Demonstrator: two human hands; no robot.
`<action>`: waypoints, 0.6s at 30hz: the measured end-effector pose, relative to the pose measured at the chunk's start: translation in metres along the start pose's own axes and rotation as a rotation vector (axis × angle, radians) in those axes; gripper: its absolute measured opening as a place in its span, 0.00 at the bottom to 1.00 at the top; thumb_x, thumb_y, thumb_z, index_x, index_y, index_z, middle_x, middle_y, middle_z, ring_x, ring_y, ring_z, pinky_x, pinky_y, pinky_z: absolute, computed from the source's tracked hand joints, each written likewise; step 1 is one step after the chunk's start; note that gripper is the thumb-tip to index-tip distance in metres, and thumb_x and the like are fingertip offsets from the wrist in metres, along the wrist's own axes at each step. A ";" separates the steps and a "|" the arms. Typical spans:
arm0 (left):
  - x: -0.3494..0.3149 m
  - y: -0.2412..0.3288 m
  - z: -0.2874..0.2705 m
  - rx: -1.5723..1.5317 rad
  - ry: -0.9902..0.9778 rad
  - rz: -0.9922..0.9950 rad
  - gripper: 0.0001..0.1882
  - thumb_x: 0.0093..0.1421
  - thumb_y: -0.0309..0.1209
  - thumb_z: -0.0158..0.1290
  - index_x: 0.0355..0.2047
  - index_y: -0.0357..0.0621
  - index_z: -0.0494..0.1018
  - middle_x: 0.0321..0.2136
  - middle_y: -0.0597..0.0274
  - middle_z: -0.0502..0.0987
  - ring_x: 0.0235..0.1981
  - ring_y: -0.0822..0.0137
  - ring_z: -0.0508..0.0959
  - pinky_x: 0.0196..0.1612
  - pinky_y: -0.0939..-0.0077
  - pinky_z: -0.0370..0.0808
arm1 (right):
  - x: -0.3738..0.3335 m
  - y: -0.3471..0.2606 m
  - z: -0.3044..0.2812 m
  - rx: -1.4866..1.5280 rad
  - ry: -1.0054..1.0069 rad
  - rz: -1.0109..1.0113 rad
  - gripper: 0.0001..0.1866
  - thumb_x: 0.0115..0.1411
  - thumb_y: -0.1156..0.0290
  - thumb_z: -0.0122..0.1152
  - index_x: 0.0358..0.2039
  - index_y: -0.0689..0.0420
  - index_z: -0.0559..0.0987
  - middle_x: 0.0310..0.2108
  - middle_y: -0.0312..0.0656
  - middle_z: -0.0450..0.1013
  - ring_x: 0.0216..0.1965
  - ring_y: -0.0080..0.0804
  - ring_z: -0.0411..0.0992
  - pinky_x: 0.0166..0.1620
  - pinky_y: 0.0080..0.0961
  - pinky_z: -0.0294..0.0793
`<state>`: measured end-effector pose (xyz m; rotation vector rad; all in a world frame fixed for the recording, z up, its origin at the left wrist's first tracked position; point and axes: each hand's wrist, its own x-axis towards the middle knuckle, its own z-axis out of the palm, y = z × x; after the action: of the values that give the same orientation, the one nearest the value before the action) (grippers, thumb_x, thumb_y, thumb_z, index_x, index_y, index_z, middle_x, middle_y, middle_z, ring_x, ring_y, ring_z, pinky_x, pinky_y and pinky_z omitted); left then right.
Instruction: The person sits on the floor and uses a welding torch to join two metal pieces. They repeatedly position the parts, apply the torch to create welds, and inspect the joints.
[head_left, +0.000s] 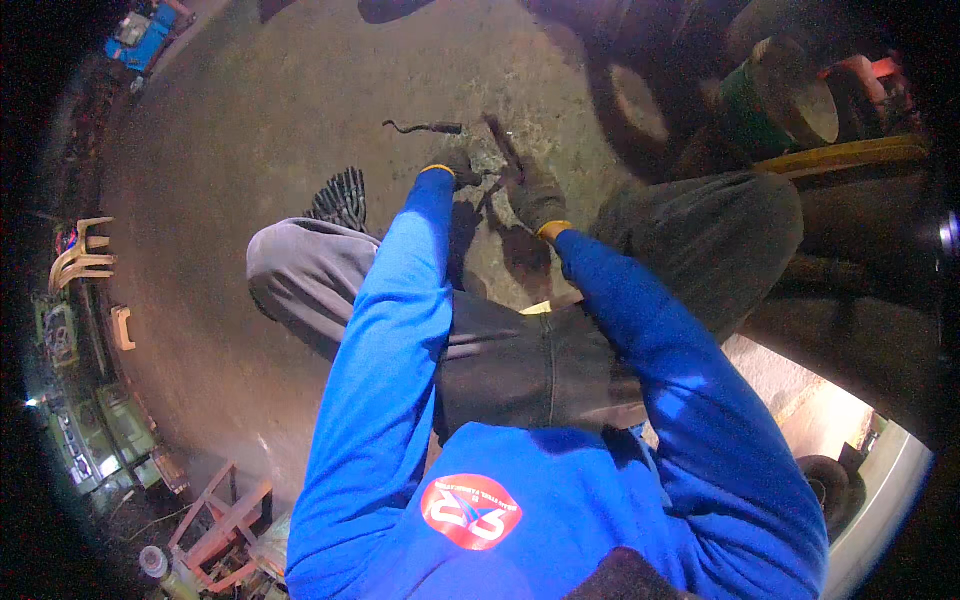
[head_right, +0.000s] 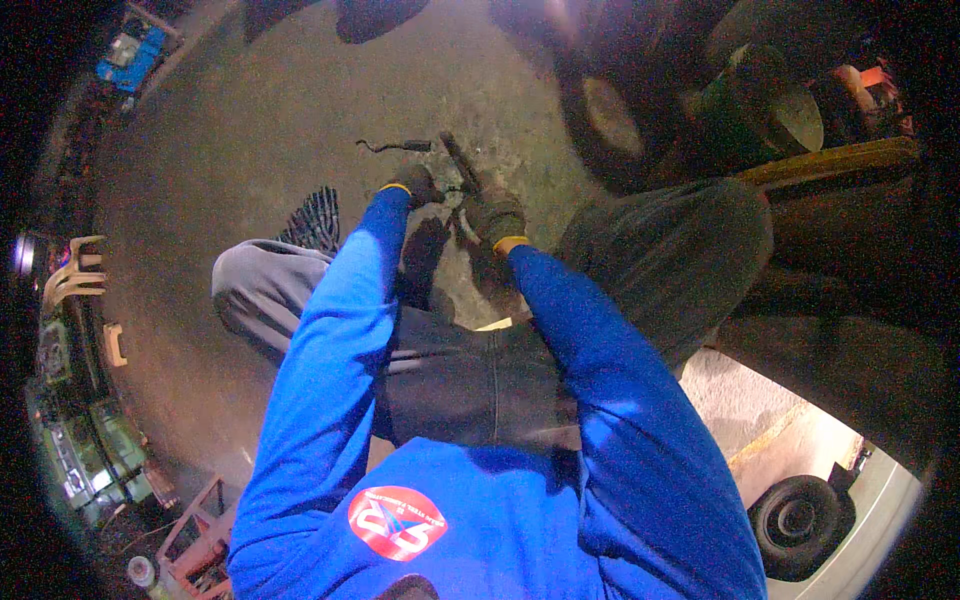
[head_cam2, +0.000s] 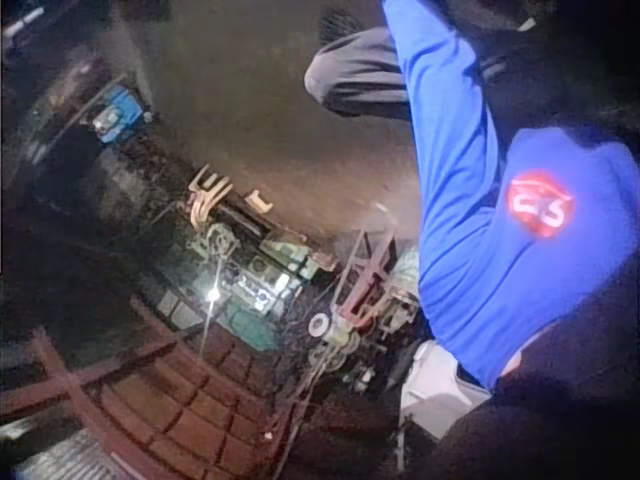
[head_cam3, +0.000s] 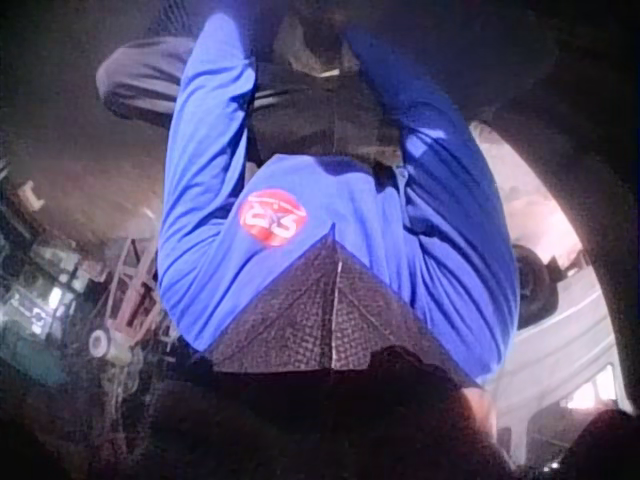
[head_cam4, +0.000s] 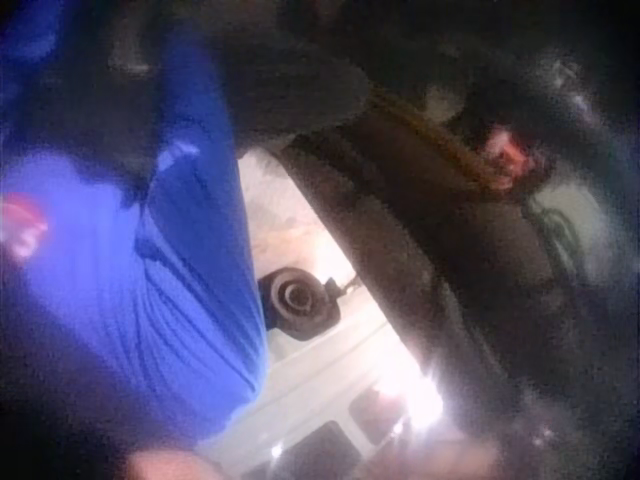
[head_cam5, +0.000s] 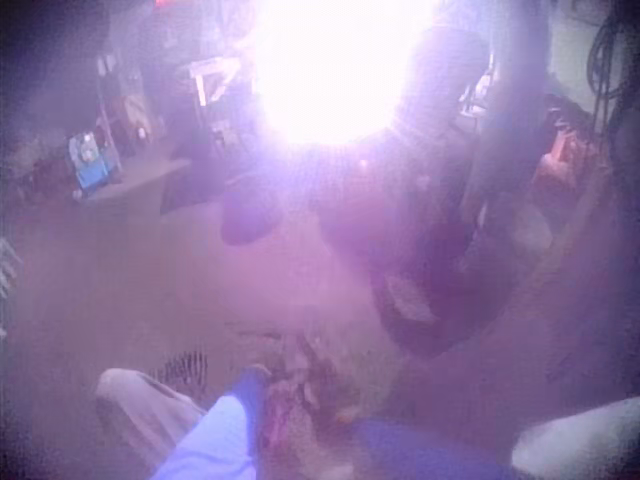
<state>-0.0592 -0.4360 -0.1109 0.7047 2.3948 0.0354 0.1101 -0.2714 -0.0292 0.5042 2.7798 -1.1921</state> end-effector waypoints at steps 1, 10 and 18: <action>0.001 0.015 -0.013 -0.023 -0.077 -0.023 0.34 0.45 0.53 0.64 0.45 0.40 0.78 0.48 0.46 0.77 0.49 0.47 0.77 0.51 0.56 0.74 | 0.007 0.010 -0.004 0.039 0.012 0.051 0.24 0.59 0.53 0.54 0.48 0.58 0.76 0.42 0.58 0.76 0.46 0.61 0.73 0.50 0.48 0.72; -0.014 0.009 -0.009 0.096 0.026 -0.006 0.29 0.46 0.53 0.63 0.37 0.40 0.81 0.40 0.45 0.80 0.41 0.47 0.80 0.49 0.56 0.75 | -0.003 -0.001 -0.005 0.000 -0.190 0.173 0.23 0.60 0.54 0.52 0.49 0.58 0.75 0.45 0.58 0.75 0.48 0.59 0.72 0.51 0.48 0.71; -0.011 0.011 -0.001 0.016 0.103 -0.121 0.29 0.45 0.43 0.63 0.47 0.44 0.77 0.49 0.47 0.77 0.50 0.48 0.77 0.52 0.56 0.75 | 0.002 0.024 0.013 -0.198 -0.294 0.159 0.24 0.60 0.55 0.52 0.51 0.58 0.74 0.45 0.60 0.74 0.48 0.61 0.72 0.50 0.48 0.71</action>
<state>-0.0476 -0.4322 -0.1020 0.5767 2.5341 0.0018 0.1156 -0.2647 -0.0548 0.4772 2.5183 -0.8677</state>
